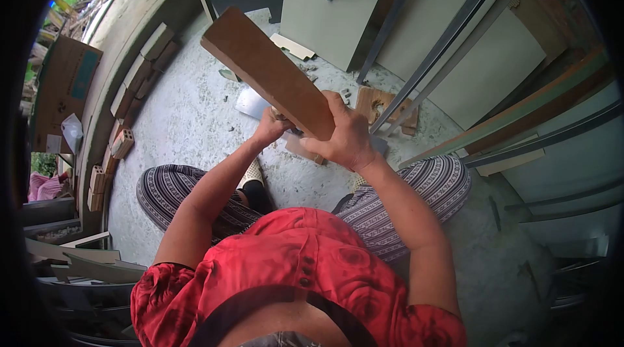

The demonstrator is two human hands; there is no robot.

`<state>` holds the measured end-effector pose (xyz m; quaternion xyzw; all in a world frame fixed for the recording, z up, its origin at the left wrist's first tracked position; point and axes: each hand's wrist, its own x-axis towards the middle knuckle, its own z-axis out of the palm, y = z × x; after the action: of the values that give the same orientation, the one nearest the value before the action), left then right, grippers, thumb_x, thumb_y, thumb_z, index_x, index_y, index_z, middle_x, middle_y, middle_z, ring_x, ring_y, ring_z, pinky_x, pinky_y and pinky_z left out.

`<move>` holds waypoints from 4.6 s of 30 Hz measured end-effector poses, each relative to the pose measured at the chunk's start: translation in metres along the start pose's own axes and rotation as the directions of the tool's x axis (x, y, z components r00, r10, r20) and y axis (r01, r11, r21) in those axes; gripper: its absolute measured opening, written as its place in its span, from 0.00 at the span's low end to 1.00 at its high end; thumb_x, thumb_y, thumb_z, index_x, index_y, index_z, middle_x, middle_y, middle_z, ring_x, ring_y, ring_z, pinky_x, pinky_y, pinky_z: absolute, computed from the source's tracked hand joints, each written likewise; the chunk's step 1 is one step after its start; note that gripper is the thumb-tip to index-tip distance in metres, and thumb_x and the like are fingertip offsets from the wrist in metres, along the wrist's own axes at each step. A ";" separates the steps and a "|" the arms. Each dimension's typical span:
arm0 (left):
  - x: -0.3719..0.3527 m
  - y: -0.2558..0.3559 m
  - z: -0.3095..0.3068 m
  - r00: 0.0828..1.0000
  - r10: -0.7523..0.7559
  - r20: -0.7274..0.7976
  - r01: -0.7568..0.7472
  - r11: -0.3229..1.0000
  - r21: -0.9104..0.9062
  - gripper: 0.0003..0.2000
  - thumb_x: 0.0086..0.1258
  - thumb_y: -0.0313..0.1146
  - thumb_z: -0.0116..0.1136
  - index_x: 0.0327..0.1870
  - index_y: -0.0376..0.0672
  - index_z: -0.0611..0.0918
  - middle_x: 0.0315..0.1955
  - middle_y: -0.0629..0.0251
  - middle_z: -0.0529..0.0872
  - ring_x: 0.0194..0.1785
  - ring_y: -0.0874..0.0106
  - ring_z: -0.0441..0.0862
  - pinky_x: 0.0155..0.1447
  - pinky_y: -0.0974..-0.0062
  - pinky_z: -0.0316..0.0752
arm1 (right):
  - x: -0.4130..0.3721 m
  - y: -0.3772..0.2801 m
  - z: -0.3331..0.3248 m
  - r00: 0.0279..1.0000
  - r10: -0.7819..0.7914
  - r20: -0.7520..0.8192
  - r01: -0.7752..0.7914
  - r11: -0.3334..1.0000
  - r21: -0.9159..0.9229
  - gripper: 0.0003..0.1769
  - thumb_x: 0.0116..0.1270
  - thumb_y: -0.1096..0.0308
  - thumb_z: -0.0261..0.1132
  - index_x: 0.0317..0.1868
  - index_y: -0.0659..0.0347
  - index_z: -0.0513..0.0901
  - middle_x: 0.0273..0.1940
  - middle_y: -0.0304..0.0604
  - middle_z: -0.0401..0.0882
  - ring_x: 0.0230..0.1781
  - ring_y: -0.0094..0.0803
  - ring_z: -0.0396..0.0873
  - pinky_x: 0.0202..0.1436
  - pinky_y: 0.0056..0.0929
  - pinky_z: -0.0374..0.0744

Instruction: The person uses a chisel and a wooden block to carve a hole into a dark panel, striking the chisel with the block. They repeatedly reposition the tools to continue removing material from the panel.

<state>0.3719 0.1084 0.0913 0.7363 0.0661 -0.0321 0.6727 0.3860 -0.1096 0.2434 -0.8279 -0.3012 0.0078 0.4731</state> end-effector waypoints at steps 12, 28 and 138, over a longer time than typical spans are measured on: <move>-0.002 0.000 0.008 0.994 -0.090 0.058 0.095 0.991 -0.098 0.09 0.51 0.21 0.61 0.34 0.39 0.79 0.27 0.72 0.81 0.30 0.81 0.77 0.33 0.79 0.74 | -0.003 0.011 0.004 0.964 0.181 0.194 -0.167 0.982 -0.083 0.36 0.38 0.55 0.71 0.48 0.60 0.68 0.32 0.56 0.80 0.35 0.53 0.80 0.41 0.42 0.77; -0.009 0.021 0.010 1.000 -0.012 0.010 0.013 0.999 -0.051 0.11 0.54 0.19 0.65 0.39 0.34 0.81 0.37 0.67 0.86 0.40 0.78 0.82 0.45 0.77 0.77 | -0.009 0.020 0.008 0.923 0.248 0.296 -0.198 0.962 -0.188 0.36 0.39 0.54 0.72 0.48 0.60 0.68 0.34 0.55 0.80 0.37 0.53 0.80 0.41 0.44 0.76; -0.009 0.008 0.006 0.999 0.019 0.037 -0.019 1.000 0.009 0.09 0.53 0.25 0.63 0.36 0.38 0.81 0.34 0.70 0.84 0.37 0.78 0.79 0.43 0.77 0.75 | -0.007 -0.008 -0.010 1.000 -0.004 -0.031 0.007 0.995 0.100 0.40 0.42 0.52 0.73 0.53 0.61 0.67 0.35 0.54 0.80 0.37 0.51 0.81 0.38 0.41 0.78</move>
<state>0.3639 0.1017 0.0997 0.7395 0.0465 -0.0398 0.6704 0.3793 -0.1179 0.2528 -0.8024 -0.2957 0.0088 0.5183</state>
